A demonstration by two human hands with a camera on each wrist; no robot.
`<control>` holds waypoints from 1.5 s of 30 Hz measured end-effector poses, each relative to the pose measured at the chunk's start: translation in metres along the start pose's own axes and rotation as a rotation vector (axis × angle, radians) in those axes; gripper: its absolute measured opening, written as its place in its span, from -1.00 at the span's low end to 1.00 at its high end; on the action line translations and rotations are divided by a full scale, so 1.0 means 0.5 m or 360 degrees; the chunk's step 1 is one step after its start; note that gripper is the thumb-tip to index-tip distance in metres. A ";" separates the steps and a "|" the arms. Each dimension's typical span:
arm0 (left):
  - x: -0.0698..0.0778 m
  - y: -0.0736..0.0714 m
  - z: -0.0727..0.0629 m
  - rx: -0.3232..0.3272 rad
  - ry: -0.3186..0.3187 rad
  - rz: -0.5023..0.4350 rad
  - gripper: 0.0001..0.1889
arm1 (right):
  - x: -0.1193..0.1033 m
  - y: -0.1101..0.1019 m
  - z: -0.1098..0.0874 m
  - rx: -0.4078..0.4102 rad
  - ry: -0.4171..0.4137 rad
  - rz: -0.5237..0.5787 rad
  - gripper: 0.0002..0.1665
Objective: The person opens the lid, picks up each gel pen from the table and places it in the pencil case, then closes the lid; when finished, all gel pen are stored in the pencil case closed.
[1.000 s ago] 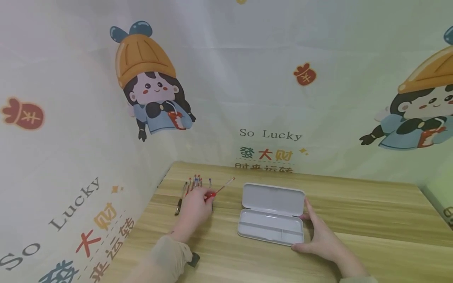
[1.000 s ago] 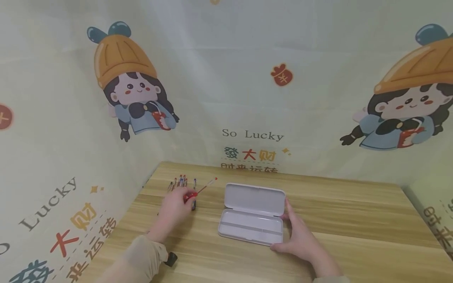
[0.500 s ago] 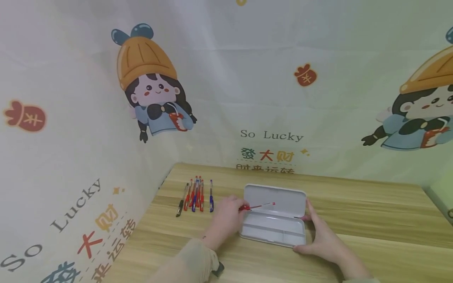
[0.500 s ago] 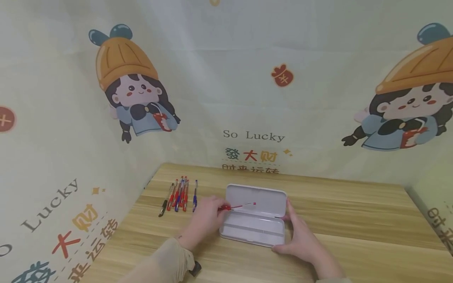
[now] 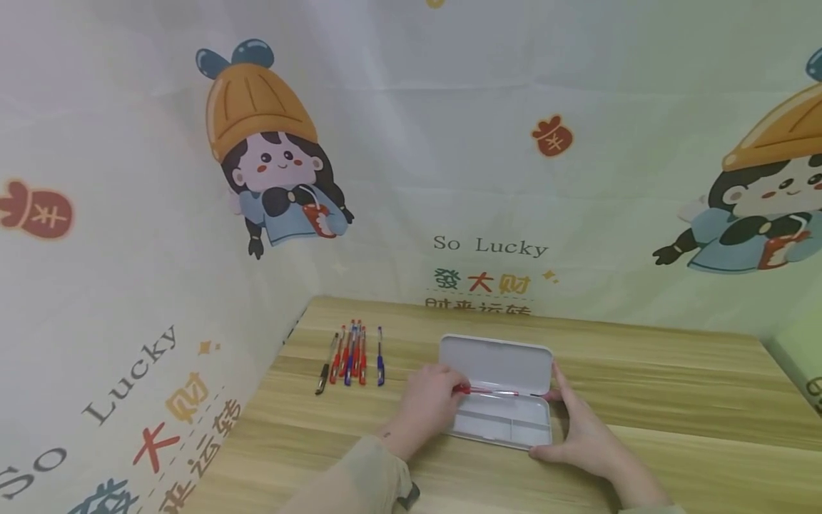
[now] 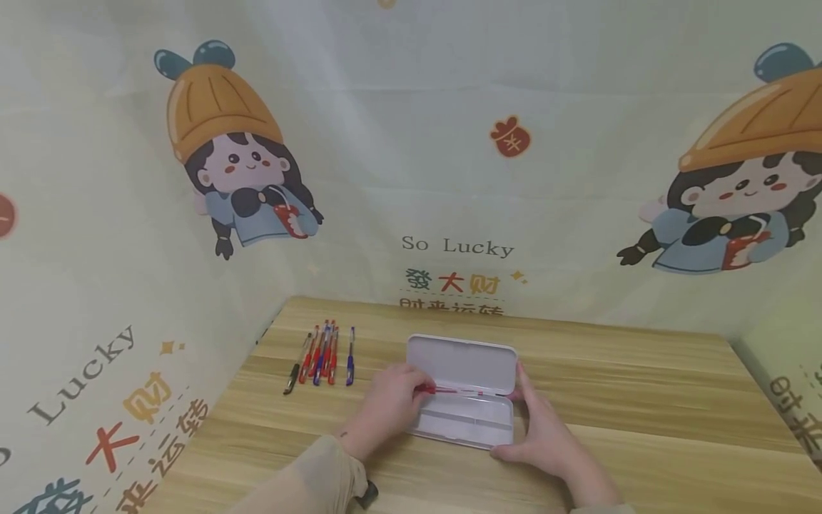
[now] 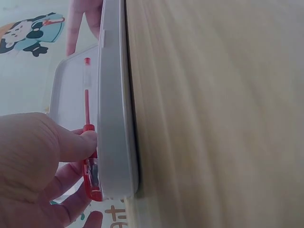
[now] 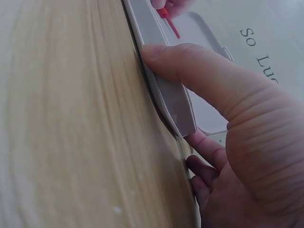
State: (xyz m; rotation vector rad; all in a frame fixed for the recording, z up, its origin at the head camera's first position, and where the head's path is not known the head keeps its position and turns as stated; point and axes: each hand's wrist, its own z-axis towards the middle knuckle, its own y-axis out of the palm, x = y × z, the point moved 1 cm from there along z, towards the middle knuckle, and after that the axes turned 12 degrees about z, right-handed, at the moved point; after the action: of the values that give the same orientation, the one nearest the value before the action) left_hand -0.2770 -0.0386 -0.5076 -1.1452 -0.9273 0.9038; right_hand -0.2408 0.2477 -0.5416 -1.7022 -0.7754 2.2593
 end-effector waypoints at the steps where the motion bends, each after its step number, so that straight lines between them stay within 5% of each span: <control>1: 0.003 -0.002 0.001 -0.0012 -0.0001 0.0002 -0.84 | 0.000 0.000 0.001 0.0001 0.0001 0.0005 0.94; 20: 0.014 0.003 0.007 -0.0096 -0.0008 0.0038 -0.88 | -0.006 0.002 0.003 -0.0022 0.0018 0.0056 0.94; 29: 0.001 -0.002 0.005 -0.0005 -0.0011 -0.0062 -0.85 | -0.004 0.004 -0.001 -0.0002 0.0017 0.0038 0.94; 37: -0.074 -0.041 0.012 0.0195 -0.0159 -0.0268 -0.72 | -0.004 0.004 -0.002 0.0002 0.0029 0.0042 0.95; 45: -0.208 -0.078 -0.018 0.0389 -0.0449 -0.0228 -0.65 | -0.009 0.002 -0.003 -0.0015 0.0050 0.0052 0.94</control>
State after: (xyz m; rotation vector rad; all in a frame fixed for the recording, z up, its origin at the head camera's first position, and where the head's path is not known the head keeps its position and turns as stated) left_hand -0.3012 -0.1450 -0.4841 -0.7450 -1.0794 1.0457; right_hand -0.2379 0.2452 -0.5388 -1.7624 -0.7583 2.2481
